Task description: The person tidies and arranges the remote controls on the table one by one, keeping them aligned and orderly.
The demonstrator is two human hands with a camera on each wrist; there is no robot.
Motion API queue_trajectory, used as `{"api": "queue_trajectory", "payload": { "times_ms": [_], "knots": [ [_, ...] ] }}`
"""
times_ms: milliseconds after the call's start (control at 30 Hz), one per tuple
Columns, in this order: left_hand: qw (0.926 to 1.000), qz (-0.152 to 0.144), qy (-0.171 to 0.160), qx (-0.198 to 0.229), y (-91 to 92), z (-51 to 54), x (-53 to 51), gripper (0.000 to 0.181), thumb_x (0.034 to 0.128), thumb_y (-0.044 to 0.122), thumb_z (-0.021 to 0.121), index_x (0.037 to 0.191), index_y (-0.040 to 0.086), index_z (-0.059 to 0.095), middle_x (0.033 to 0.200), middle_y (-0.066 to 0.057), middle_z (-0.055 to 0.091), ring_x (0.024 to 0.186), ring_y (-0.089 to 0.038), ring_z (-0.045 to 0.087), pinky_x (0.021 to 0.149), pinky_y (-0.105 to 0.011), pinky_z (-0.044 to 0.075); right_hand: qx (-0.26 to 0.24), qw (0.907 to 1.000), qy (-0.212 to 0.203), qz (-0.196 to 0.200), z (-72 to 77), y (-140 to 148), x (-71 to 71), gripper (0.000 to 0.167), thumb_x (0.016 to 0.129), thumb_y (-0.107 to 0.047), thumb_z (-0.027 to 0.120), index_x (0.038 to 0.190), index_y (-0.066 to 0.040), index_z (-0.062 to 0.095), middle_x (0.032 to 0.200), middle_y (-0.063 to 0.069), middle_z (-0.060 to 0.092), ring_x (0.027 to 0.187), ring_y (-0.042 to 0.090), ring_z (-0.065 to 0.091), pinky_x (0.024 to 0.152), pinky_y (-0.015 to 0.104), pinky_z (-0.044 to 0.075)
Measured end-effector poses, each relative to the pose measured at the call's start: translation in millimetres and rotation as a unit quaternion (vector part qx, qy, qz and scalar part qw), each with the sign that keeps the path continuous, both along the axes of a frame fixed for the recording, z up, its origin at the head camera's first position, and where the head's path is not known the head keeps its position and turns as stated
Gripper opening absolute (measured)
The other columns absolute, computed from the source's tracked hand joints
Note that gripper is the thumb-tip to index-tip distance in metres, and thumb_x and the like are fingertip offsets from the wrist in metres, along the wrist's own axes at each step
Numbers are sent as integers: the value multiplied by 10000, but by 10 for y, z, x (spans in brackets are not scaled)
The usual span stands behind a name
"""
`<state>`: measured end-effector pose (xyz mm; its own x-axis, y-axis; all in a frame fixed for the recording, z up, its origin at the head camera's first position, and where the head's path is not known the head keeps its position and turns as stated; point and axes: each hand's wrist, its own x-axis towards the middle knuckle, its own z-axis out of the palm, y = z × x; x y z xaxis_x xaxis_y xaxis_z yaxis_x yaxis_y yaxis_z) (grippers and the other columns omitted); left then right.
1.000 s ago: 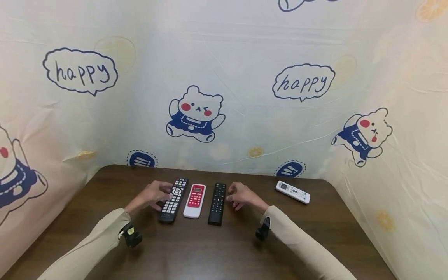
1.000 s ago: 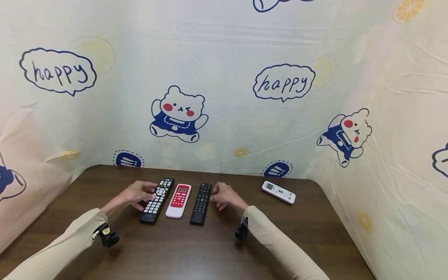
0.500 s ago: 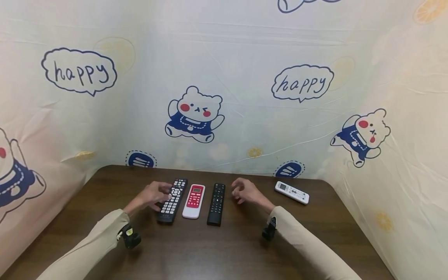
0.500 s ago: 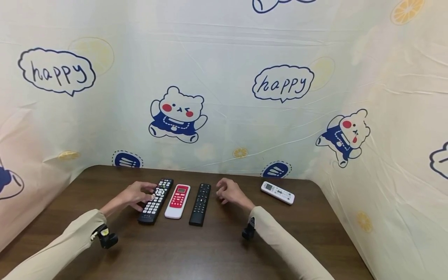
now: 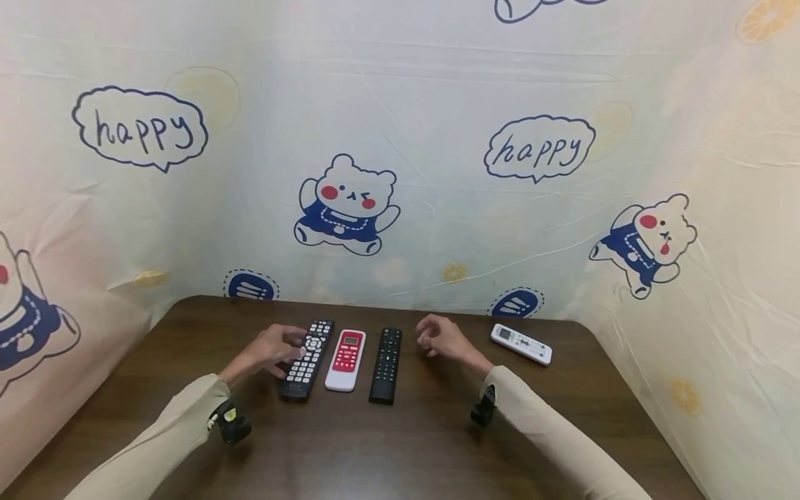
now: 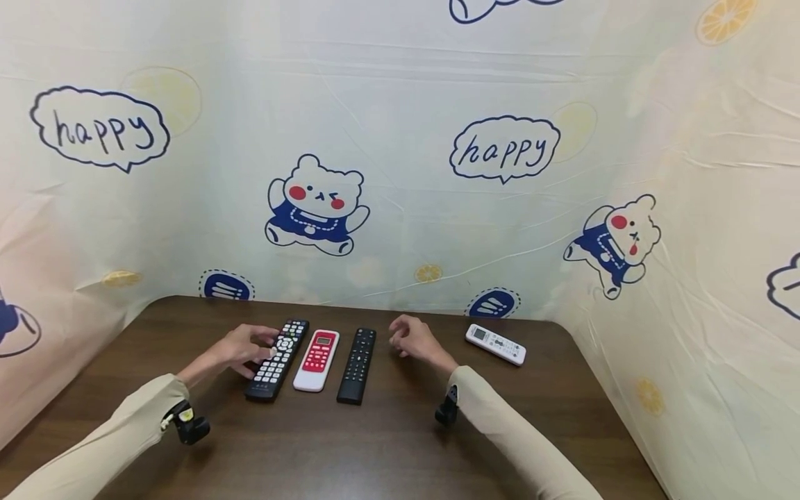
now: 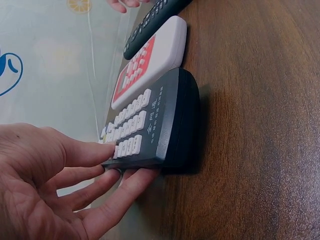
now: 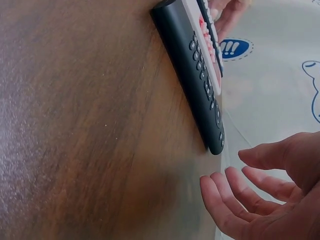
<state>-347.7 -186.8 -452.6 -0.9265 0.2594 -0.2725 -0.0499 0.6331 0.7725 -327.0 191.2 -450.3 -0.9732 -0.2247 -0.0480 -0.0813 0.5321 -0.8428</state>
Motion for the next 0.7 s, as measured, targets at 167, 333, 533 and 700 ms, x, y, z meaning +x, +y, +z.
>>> {"api": "queue_trajectory", "payload": {
  "times_ms": [167, 333, 533, 700],
  "knots": [
    [10000, -47, 34, 12, -5, 15, 7, 600, 978, 31, 680, 1513, -94, 437, 1405, -383, 505, 1073, -446, 670, 692, -443, 677, -35, 9999, 107, -72, -8, 28, -31, 311, 928, 108, 622, 1237, 125, 597, 1026, 244, 708, 968, 420, 700, 791, 477, 668],
    [10000, -11, -18, 30, 0, 31, 16, 603, 981, 26, 676, 1518, -93, 431, 1400, -377, 511, 1071, -438, 675, 698, -441, 677, -64, 9995, 268, -149, 7, 87, -53, 299, 934, 101, 633, 1228, 140, 601, 1020, 263, 703, 995, 471, 689, 799, 492, 668],
    [9999, 42, -97, 15, 0, 39, 19, 600, 980, 19, 674, 1516, -97, 431, 1399, -378, 511, 1085, -457, 668, 714, -455, 678, -7, 9993, 318, -191, -5, 185, -84, 311, 942, 60, 660, 1237, 140, 599, 1032, 262, 689, 984, 484, 677, 825, 519, 659],
    [9999, 122, -95, 32, 11, 37, 19, 587, 982, 14, 671, 1515, -85, 445, 1415, -379, 508, 1100, -468, 664, 711, -457, 678, 239, 9985, 372, -311, 19, 272, -123, 318, 944, 31, 678, 1245, 110, 612, 1088, 237, 681, 939, 362, 694, 803, 440, 662]
  ]
}}
